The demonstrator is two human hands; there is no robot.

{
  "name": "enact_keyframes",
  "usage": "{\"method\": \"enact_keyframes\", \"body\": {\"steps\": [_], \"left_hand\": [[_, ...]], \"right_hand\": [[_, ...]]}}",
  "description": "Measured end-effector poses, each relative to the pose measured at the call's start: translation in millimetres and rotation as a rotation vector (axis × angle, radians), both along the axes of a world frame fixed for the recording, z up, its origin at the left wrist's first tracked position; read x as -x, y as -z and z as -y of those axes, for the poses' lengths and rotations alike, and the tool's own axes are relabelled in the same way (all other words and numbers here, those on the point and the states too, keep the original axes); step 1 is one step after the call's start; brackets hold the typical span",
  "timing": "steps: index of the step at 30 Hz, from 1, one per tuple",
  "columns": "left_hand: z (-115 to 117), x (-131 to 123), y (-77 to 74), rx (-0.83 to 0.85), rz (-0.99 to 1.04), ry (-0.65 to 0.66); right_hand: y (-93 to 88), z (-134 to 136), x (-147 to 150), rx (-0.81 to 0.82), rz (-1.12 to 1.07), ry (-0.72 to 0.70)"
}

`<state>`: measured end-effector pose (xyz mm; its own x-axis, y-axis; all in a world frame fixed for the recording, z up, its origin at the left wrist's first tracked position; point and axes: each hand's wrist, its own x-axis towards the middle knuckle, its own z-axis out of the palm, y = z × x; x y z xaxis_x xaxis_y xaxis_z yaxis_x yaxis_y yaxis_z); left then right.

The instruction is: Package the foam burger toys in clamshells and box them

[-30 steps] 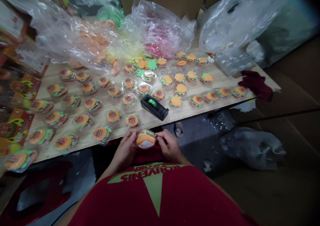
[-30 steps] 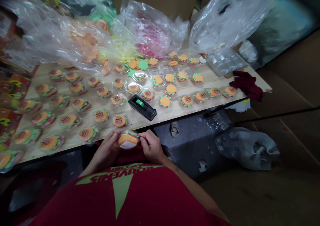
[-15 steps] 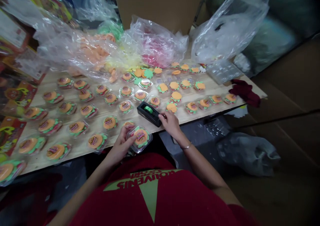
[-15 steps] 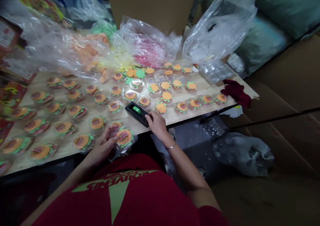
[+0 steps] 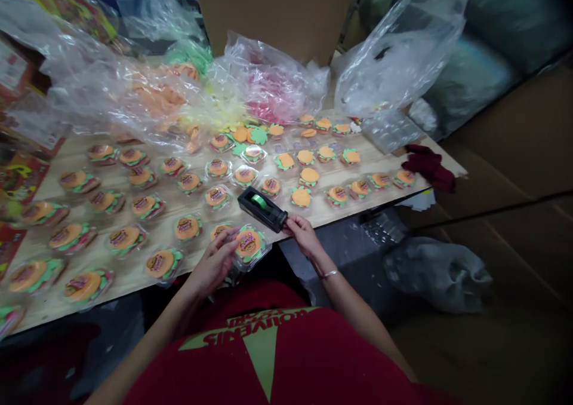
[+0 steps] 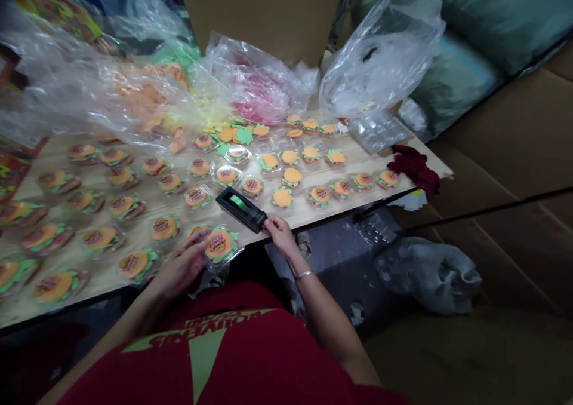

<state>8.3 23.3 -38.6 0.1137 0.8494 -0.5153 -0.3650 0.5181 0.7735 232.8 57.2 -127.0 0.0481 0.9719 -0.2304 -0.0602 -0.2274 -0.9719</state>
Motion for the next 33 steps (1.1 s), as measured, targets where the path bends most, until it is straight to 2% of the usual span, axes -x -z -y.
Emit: {"method": "enact_keyframes", "body": {"steps": [3, 6, 8, 11, 13, 17, 22, 24, 28, 29, 33], "left_hand": [[0.4, -0.6, -8.7, -0.047, 0.025, 0.080], [0.6, 9.8, -19.6, -0.073, -0.024, 0.267], [-2.8, 20.0, -25.9, -0.083, -0.066, 0.477], [-14.3, 29.0, -30.7, -0.128, -0.121, 0.805], [-22.9, 27.6, -30.5, -0.149, -0.143, 0.914], [-30.2, 16.7, -26.3, -0.170, -0.089, 0.922], [-24.3, 14.1, -22.5, -0.202, -0.056, 0.917], [-21.1, 15.8, -23.0, -0.213, -0.060, 0.905], [-15.6, 15.5, -28.6, -0.212, -0.104, 0.865], [-14.3, 13.8, -30.8, -0.219, -0.115, 0.840], [-10.2, 0.1, -39.6, -0.255, -0.112, 0.784]], "right_hand": [[5.2, 2.2, 3.7, -0.027, 0.040, 0.059], [-9.3, 13.6, 0.2, -0.034, 0.029, 0.025], [-28.7, 24.7, -2.6, -0.028, -0.053, -0.102], [-61.0, 35.5, 0.4, -0.067, -0.217, -0.403], [-77.0, 35.5, 7.6, -0.105, -0.269, -0.591], [-88.7, 27.3, 20.6, -0.097, -0.289, -0.816], [-88.9, 26.7, 20.5, -0.180, -0.054, -0.826], [-92.3, 31.1, 18.6, -0.251, 0.086, -0.774], [-102.8, 43.4, 17.5, -0.343, 0.349, -0.411], [-104.5, 46.3, 17.9, -0.332, 0.356, -0.370], [-101.2, 54.6, 21.4, -0.122, 0.114, -0.493]]}}
